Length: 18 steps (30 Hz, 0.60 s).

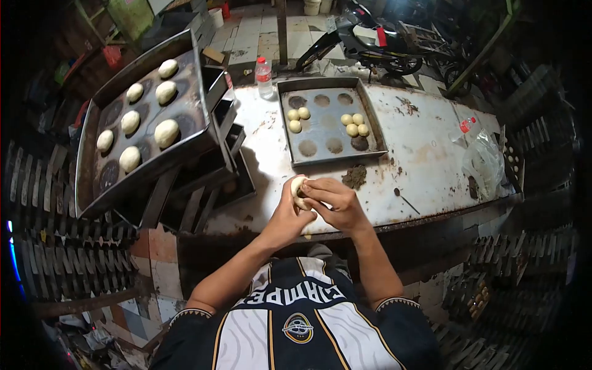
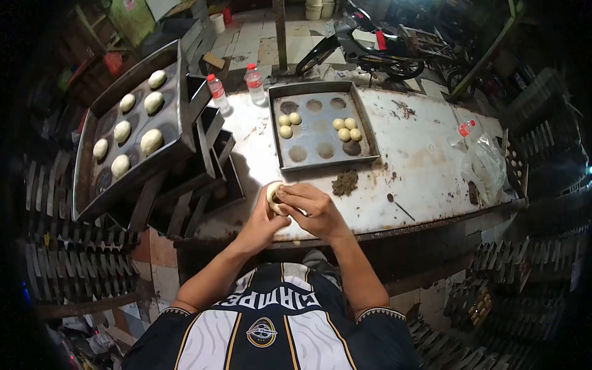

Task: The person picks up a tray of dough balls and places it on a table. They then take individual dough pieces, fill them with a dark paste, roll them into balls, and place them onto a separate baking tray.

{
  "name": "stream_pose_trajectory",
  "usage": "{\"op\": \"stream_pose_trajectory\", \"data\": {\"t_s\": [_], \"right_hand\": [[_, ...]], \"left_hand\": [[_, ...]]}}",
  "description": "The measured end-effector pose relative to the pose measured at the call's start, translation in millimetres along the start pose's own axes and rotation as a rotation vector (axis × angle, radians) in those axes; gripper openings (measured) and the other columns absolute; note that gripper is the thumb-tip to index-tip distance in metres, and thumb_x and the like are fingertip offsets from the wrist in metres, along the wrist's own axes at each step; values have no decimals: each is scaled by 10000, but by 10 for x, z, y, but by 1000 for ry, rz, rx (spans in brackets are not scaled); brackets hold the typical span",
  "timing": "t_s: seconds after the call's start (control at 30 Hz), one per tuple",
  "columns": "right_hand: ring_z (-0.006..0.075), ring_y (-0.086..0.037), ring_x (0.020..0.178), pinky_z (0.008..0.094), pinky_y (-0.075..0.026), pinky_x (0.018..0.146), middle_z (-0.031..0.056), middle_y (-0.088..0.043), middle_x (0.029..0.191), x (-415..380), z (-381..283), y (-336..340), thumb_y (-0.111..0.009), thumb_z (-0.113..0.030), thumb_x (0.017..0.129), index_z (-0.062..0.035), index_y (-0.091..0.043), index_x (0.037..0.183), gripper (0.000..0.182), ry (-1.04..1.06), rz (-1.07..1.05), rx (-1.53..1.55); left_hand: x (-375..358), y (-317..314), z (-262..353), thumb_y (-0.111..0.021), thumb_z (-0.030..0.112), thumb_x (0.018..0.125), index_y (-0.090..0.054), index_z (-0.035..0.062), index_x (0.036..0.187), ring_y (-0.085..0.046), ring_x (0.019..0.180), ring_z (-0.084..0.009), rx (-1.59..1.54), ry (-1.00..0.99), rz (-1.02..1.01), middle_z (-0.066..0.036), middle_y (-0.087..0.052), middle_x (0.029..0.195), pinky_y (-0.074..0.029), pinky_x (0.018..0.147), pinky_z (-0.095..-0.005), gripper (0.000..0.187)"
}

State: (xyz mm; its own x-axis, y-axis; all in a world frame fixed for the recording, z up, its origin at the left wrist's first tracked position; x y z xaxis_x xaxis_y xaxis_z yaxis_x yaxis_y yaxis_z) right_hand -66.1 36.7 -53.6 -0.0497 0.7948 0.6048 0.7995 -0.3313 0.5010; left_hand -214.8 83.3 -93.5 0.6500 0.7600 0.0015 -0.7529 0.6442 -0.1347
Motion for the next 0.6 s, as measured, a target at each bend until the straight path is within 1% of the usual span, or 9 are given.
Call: {"op": "stream_pose_trajectory", "data": {"t_s": [0.03,0.13,0.17,0.27,0.33,0.4,0.47,0.5,0.6], "right_hand": [[341,-686,1105,418,-549,969,145,-787,1125,11,-82,9,-823,-109,859,-38,-807,1131,281,-34,-80,-66],[316,-601,1137,407,-417,1039,157,-627,1363,118,-416,53,-849,-269,805,-100,-822,1164,398,-37,-207,-186],[298,-601,1098,401,-432,1008,159,-606,1359,128,-455,-1,-856,-269,813,-84,-799,1191,424,8,-212,-168],[229,-603,1001,373,-474,914,153,-565,1323,98,-488,-147,-871,-263,849,-38,-722,1253,486,-28,-74,58],[166,-604,964,340,-498,848,131,-572,1266,-38,-515,-409,-871,-250,891,-10,-658,1274,500,-282,218,449],[90,-600,890,257,-499,737,93,-593,1154,-91,-551,-600,-823,-135,952,8,-595,1243,396,-467,269,841],[81,-599,856,239,-494,719,82,-607,1103,-129,-582,-656,-802,-68,960,15,-612,1209,325,-582,213,991],[86,-602,835,229,-496,709,92,-623,1050,-71,-659,-617,-777,13,950,25,-619,1151,255,-424,212,1009],[82,-607,861,210,-502,720,102,-618,1093,150,-823,-304,-745,102,905,24,-629,1096,237,-247,73,560]], "left_hand": [[-117,63,132,-645,-58,950,-351,42,1517,-570,1032,-109,-25,117,-34,-70,-539,1250,-504,837,-239,646],[-206,290,155,-664,-33,962,-373,51,1509,-609,1039,-120,-30,-1,-74,-80,-560,1271,-525,799,-248,625],[-216,340,163,-688,87,1001,-418,57,1486,-660,1027,-131,-185,59,-132,-96,-624,1202,-543,771,-261,556],[-372,524,323,-671,190,1031,-514,21,1400,-701,994,-147,-290,247,-324,-105,-676,1091,-563,755,-293,435],[-430,549,528,-599,249,1069,-640,-8,1226,-704,945,-185,199,-188,-110,-130,-698,1013,-563,751,-338,304],[-487,573,633,-577,225,1075,-676,-15,1156,-700,920,-212,532,-626,76,-141,-707,1026,-561,754,-358,272],[-553,590,678,-558,232,1089,-707,-19,1119,-684,934,-248,368,-600,126,-155,-698,1035,-551,798,-365,294],[-576,615,668,-555,248,1094,-714,-17,1116,-675,950,-244,248,-548,123,-153,-688,1043,-543,811,-360,310],[-621,652,700,-609,268,1081,-717,-16,1192,-647,1007,-230,287,-589,165,-151,-662,1086,-523,847,-339,324]]}}
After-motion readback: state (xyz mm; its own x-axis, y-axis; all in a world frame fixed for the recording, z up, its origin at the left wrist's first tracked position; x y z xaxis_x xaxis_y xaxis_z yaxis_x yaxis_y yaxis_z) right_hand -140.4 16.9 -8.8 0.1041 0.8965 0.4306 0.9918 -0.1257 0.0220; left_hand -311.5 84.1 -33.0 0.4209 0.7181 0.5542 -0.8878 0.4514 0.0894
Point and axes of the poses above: each hand's wrist, its own x-axis towards the middle knuckle, its own y-axis out of the back of the hand, z = x × y, the point moved 4 cm from there along x, towards the middle knuckle
